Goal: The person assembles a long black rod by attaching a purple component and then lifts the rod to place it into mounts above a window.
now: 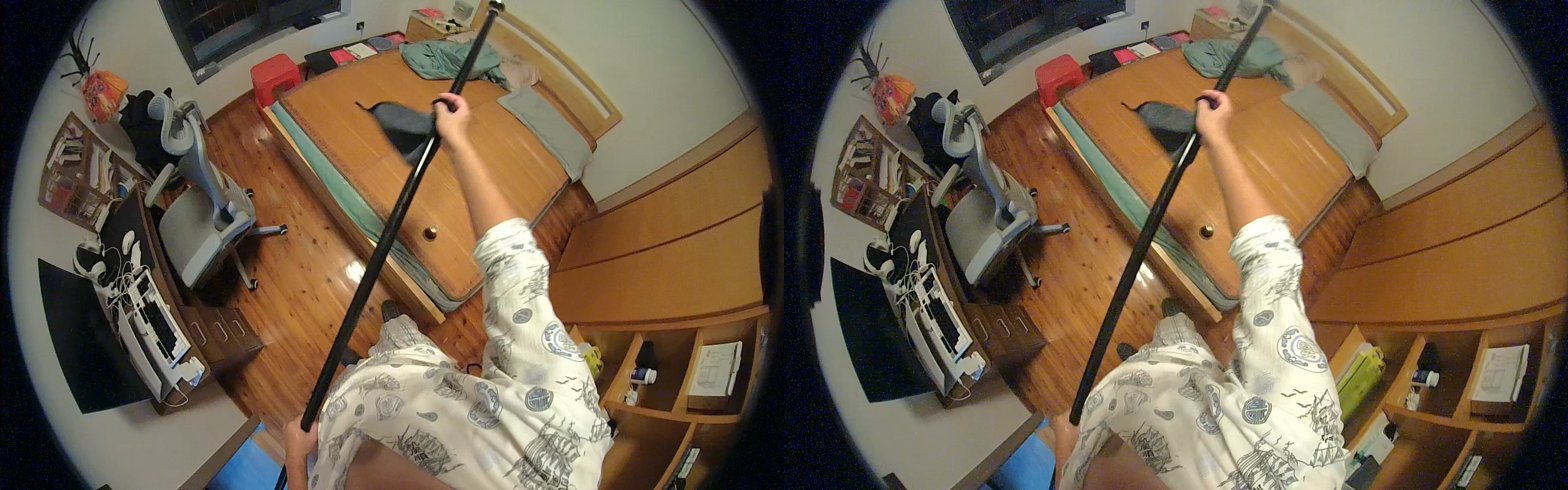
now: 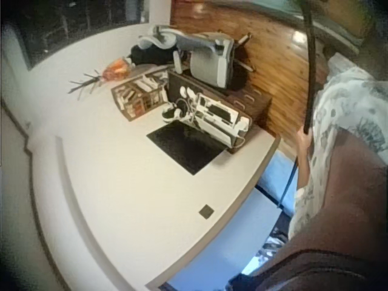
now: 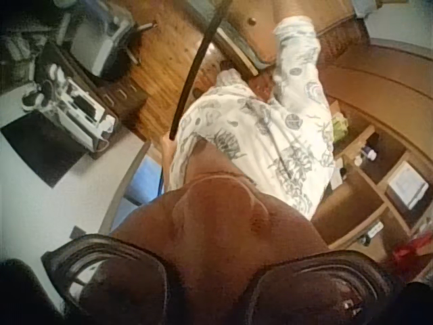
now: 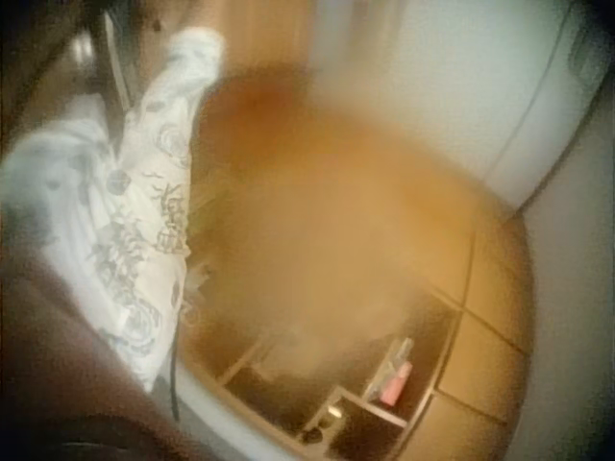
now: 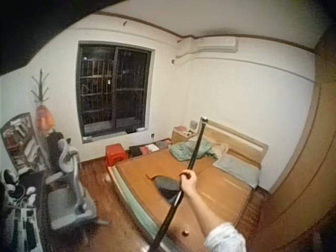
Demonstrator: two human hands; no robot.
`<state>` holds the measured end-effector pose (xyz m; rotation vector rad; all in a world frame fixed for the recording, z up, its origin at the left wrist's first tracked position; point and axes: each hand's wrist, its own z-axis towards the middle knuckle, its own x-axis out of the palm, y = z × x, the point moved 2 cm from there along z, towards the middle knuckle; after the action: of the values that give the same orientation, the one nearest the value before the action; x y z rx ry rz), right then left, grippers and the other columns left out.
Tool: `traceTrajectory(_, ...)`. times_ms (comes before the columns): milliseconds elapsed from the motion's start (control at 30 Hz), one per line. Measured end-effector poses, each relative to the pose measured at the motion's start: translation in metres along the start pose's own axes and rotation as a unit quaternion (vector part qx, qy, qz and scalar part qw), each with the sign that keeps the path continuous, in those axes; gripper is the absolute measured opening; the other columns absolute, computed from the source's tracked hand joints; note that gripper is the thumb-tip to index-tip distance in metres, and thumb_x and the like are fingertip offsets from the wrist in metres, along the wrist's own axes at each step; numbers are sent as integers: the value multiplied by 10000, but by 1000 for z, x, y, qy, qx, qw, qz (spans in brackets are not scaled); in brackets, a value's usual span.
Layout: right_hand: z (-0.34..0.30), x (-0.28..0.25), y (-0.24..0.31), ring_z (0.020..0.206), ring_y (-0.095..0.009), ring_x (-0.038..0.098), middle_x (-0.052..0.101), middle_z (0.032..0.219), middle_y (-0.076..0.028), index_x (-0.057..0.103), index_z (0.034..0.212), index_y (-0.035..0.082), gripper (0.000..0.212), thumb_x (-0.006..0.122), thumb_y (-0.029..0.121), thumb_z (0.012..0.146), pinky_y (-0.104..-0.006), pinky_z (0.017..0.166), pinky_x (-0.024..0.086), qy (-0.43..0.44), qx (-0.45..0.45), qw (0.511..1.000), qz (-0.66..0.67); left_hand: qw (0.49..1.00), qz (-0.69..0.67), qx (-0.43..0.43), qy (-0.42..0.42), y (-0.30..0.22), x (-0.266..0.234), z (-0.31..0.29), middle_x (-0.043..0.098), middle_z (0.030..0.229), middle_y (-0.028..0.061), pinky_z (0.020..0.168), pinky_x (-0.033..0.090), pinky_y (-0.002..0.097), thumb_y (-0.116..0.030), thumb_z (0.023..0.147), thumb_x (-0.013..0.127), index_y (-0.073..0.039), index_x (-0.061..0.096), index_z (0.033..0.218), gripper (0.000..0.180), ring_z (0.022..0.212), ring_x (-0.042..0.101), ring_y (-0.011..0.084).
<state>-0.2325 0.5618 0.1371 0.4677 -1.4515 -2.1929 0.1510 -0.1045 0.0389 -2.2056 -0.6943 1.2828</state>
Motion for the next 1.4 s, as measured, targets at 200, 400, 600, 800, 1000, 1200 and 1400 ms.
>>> traceTrajectory(200, 139, -59, -6, 894, -254, 577, 558, 993, -163, 441, 1096, 8, 554, 768, 177, 681, -378, 807, 491, -132, 27, 962, -238, 997, 74, -31, -2, 73, -5, -48, 615, 667, 238, 611, 494, 465, -274, 735, 679, -25, 700, 771, 252, 673, 639, 414)
traceTrajectory(400, 180, -103, 15, 859, -266, 632, 615, 1013, -190, 484, 1192, -123, 615, 753, 205, 747, -407, 689, 528, -39, 184, 982, -31, 991, 89, -86, 52, 66, -31, -75, 653, 713, 199, 620, 498, 408, -267, 765, 689, -10, 701, 863, 274, 685, 661, 327)
traceTrajectory(600, 128, -88, -30, 813, -310, 633, 627, 981, -176, 550, 1098, -77, 490, 611, 378, 928, -476, 685, 530, -42, 271, 946, 173, 992, 100, -78, 4, 86, -17, -66, 655, 730, 212, 643, 503, 428, -282, 761, 694, -21, 708, 869, 283, 710, 668, 352)
traceTrajectory(800, -87, -27, -52, 646, -235, 613, 579, 755, -76, 538, 888, 30, 312, 588, 335, 928, -402, 569, 508, -18, 358, 926, 118, 972, 164, -164, 34, -24, -8, -27, 628, 677, 238, 630, 498, 474, -363, 740, 711, -35, 716, 804, 333, 703, 650, 410)
traceTrajectory(1000, -308, 6, 13, 610, -222, 567, 557, 732, -72, 536, 893, 73, 219, 561, 289, 911, -399, 533, 488, 62, 495, 850, 167, 987, 137, -84, 30, -64, -2, 7, 639, 735, 254, 661, 510, 471, -278, 756, 692, -18, 714, 857, 280, 744, 642, 422)
traceTrajectory(1200, -441, 13, 67, 649, -272, 619, 613, 803, -104, 545, 911, 75, 249, 567, 322, 896, -436, 615, 553, 113, 664, 692, 260, 991, 105, -79, 22, -126, -4, 43, 643, 756, 254, 667, 507, 477, -317, 770, 667, -19, 704, 849, 311, 753, 643, 425)
traceTrajectory(1400, -407, 15, 54, 734, -275, 627, 643, 798, -117, 564, 892, 66, 227, 560, 292, 870, -417, 698, 532, 95, 653, 712, 240, 997, 37, -53, 30, -97, 5, 40, 659, 796, 240, 663, 513, 429, -380, 797, 666, -19, 692, 859, 367, 762, 663, 375)
